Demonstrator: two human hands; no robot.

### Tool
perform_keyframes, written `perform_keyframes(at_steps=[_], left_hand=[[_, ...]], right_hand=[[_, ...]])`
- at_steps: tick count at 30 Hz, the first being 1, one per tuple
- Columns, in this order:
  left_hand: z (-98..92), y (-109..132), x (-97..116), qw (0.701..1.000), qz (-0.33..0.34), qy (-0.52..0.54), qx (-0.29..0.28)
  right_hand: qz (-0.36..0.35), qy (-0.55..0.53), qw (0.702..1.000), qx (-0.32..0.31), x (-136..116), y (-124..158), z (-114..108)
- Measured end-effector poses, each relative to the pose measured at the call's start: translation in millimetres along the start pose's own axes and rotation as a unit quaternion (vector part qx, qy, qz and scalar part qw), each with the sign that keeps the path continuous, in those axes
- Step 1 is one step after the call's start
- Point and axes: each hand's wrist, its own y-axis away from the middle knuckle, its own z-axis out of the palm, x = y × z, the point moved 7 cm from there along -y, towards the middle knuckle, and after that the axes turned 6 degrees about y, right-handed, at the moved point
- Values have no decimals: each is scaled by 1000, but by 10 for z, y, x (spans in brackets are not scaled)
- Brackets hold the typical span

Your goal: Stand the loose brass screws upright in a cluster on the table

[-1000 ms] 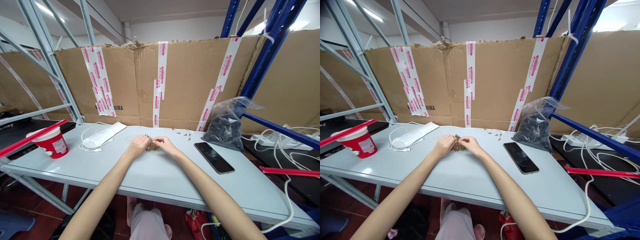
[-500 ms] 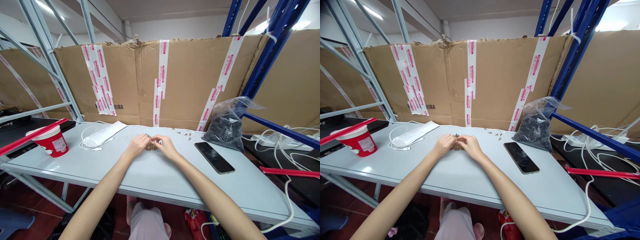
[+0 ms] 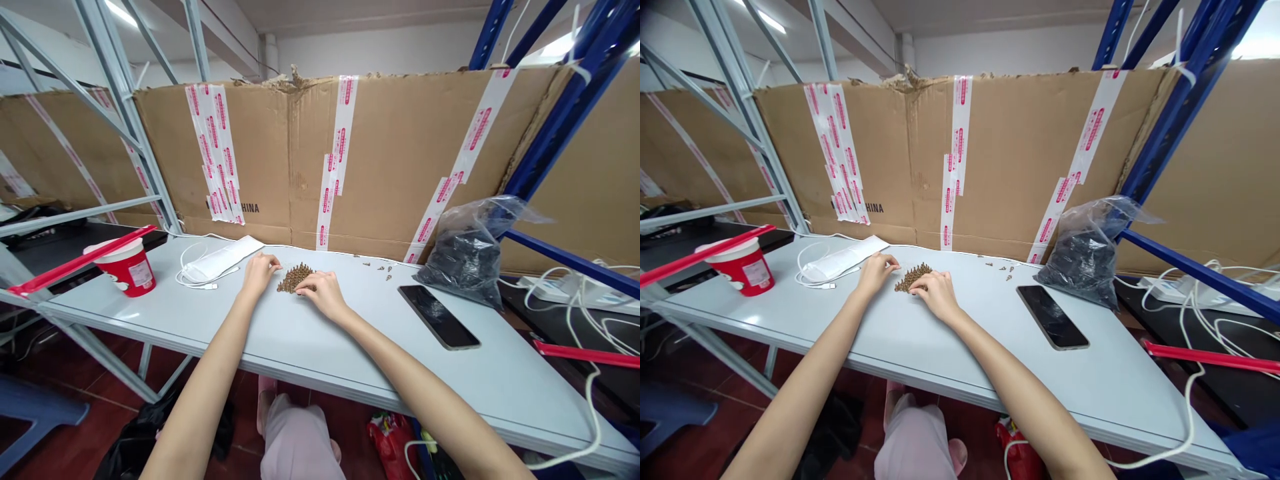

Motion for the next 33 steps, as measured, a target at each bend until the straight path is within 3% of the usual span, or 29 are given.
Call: perform_keyframes(at_steps=[4, 12, 28, 33], left_hand=[[24, 8, -81, 998, -47, -28, -24], [124, 37, -164, 993, -64, -50, -89], [178, 42, -187, 991, -48, -58, -109], [150, 30, -194, 993, -56, -33, -98]], right_hand=[[-31, 51, 998, -13, -36, -12, 74], [-84, 137, 987, 8, -88, -22, 83], [-81, 180, 980, 32, -51, -17, 119], [-63, 193, 977, 71, -39, -30, -71]])
